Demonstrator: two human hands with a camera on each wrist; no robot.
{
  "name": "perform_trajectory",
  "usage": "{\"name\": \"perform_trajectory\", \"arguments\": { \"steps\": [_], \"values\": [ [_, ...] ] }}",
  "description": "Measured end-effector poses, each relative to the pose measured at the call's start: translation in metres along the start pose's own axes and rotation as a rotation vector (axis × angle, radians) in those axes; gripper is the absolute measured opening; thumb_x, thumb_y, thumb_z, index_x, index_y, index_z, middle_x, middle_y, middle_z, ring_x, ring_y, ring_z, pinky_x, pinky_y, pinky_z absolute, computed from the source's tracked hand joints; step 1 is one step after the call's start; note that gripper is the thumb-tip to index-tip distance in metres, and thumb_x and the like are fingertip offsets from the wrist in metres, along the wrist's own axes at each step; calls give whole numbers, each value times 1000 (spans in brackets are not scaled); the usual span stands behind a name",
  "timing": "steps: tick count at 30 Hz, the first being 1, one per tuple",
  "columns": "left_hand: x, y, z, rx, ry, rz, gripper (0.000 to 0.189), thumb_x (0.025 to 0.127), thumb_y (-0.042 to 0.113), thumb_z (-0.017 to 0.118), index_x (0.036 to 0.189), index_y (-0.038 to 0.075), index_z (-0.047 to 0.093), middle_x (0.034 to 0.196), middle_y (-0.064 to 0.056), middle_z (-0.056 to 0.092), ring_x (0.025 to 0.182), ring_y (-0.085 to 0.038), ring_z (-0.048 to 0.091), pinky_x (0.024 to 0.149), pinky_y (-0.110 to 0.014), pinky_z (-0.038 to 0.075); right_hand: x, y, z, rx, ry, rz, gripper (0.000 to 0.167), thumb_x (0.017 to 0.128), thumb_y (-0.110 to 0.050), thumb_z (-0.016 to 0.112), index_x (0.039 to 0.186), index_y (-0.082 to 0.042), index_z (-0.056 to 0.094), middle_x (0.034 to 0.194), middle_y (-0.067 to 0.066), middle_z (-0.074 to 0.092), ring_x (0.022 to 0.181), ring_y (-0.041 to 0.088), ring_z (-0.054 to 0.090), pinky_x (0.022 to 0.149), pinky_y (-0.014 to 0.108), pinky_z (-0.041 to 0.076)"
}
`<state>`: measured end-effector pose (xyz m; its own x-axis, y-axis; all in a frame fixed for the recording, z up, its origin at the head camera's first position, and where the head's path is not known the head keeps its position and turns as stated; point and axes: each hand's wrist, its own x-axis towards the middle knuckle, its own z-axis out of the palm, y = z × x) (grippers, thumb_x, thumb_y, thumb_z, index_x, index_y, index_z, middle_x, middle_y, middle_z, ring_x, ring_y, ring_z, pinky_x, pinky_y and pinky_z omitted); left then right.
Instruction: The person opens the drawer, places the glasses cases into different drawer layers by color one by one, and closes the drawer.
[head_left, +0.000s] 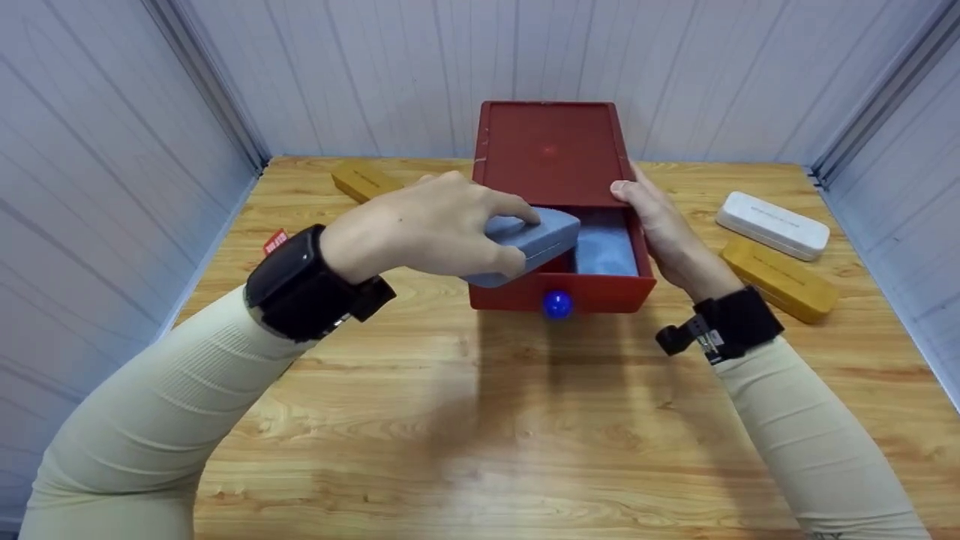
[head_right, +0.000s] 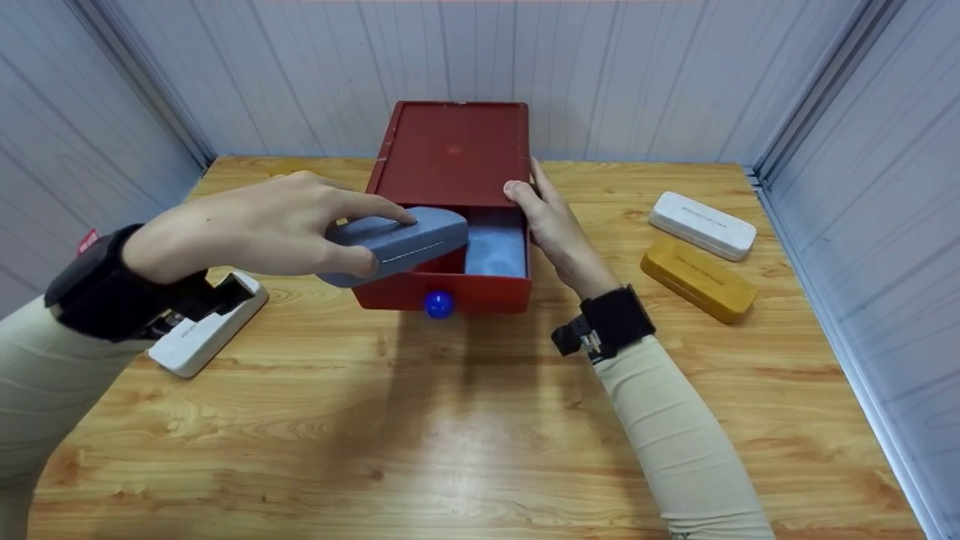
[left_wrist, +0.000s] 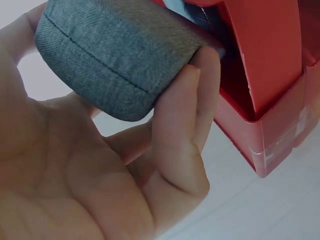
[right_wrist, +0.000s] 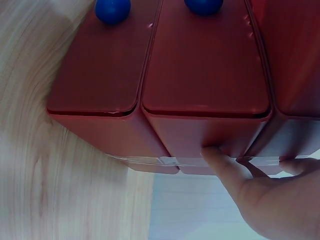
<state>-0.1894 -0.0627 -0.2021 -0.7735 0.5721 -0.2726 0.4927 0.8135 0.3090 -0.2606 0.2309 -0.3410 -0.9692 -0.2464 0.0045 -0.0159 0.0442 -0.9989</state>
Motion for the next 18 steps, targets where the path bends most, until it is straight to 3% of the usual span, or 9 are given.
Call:
{"name": "perform_trajectory", "arguments": {
  "steps": [4, 9, 12, 18],
  "values": [
    [7, 3, -1, 33, -14, -38, 56, 94, 44, 58, 149, 38, 59, 107, -4, 67, 95, -21, 61, 70, -35, 45, -1, 0, -1, -3, 3, -2, 71, 106, -38, 48, 171, -33, 20, 165, 8, 37, 142, 29, 45, 117, 44, 39],
    [14, 6, 0, 62, -16, -79, 55, 96, 44, 59, 150, 35, 60, 87, -4, 64, 86, -21, 57, 64, -33, 38, -2, 1, -1, -4, 2, -9, 71, 106, -37, 48, 171, -32, 20, 164, 8, 37, 141, 28, 45, 117, 44, 37],
    [17, 8, 1, 79, -11, -90, 55, 96, 44, 59, 149, 33, 61, 86, -3, 63, 88, -21, 57, 65, -33, 40, -1, 1, -1, 0, -2, -7, 71, 105, -38, 48, 171, -32, 21, 163, 7, 38, 140, 28, 45, 116, 45, 38],
    [22, 13, 4, 125, 25, -83, 36, 95, 43, 61, 124, 23, 69, 87, -1, 58, 92, -21, 55, 66, -34, 39, -3, 0, -2, -2, 17, 23, 73, 105, -39, 48, 171, -34, 17, 165, 6, 36, 143, 28, 42, 116, 48, 36]
  ]
}}
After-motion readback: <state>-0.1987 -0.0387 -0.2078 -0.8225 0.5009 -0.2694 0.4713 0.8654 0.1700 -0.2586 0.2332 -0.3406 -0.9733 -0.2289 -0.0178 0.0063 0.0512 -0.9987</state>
